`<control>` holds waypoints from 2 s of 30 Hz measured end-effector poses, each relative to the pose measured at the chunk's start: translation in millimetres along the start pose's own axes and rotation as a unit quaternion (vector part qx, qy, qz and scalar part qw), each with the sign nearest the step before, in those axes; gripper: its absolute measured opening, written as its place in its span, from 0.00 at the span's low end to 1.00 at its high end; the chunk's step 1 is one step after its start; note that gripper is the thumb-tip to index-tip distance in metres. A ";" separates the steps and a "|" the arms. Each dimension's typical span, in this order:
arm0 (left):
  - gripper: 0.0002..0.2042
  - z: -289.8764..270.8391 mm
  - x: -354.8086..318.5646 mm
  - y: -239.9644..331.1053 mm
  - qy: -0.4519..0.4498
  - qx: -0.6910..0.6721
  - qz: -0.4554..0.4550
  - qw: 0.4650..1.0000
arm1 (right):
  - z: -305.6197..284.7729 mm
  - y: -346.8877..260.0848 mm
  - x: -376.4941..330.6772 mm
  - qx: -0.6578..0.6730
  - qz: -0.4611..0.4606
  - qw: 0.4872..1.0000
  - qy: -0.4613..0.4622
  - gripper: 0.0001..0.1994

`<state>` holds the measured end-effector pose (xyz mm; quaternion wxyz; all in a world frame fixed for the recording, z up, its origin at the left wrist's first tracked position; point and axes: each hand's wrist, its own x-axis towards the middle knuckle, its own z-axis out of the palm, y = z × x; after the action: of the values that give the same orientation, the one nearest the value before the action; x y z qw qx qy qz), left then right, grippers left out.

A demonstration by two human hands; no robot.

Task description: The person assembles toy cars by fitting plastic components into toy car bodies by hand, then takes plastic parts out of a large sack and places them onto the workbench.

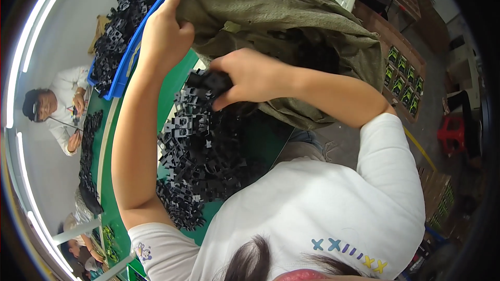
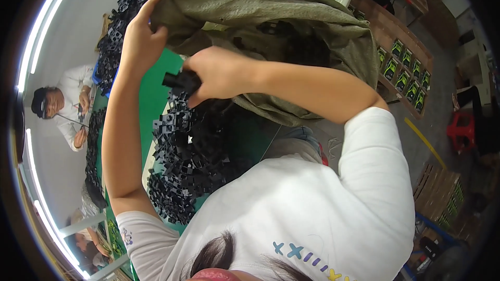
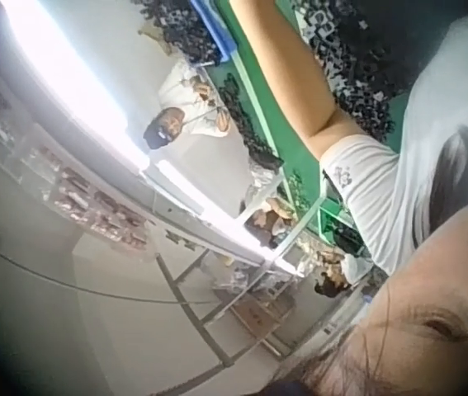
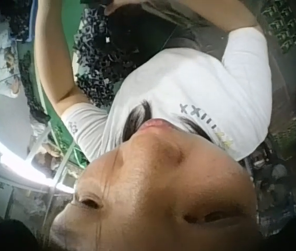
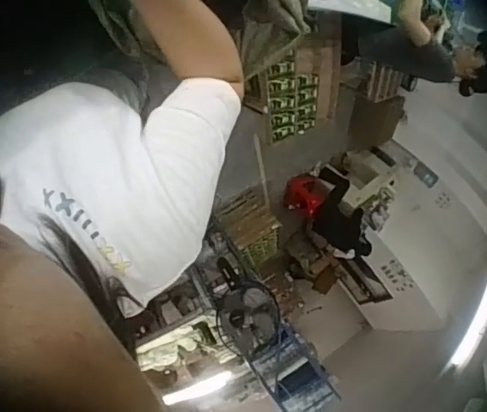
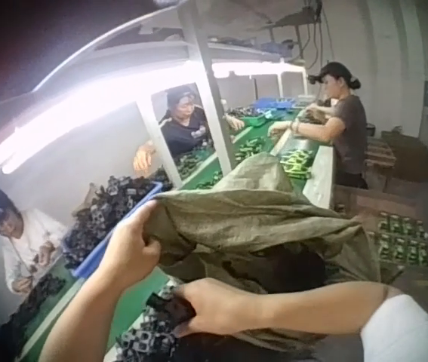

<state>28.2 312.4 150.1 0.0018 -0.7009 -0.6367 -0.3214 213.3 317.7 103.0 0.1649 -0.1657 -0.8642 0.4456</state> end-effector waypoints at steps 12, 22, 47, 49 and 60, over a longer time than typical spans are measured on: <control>0.29 -2.7 -9.1 2.5 -0.014 0.004 0.004 1.000 | -49.4 147.0 25.8 -0.403 0.174 0.893 0.094 0.17; 0.27 1.3 -17.6 -2.6 -0.023 0.011 -0.002 1.000 | -56.3 156.9 17.4 -0.413 0.004 0.869 0.272 0.16; 0.11 -102.2 -199.2 24.6 0.118 -0.360 -0.223 0.898 | -11.2 8.5 -39.4 -0.135 -0.163 0.964 0.162 0.17; 0.09 -152.6 -251.7 -7.8 0.218 -0.264 -0.291 0.894 | -32.5 18.0 -53.8 -0.125 -0.095 0.970 0.186 0.15; 0.16 -131.5 -554.7 -137.4 0.159 0.313 -0.630 0.693 | -38.1 50.2 -67.6 -0.189 -0.042 0.971 0.144 0.08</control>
<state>-143.9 -210.2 -52.6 0.1195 -0.0332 -0.9829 -0.1360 297.0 343.1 73.2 0.2719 -0.2197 -0.9061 0.2385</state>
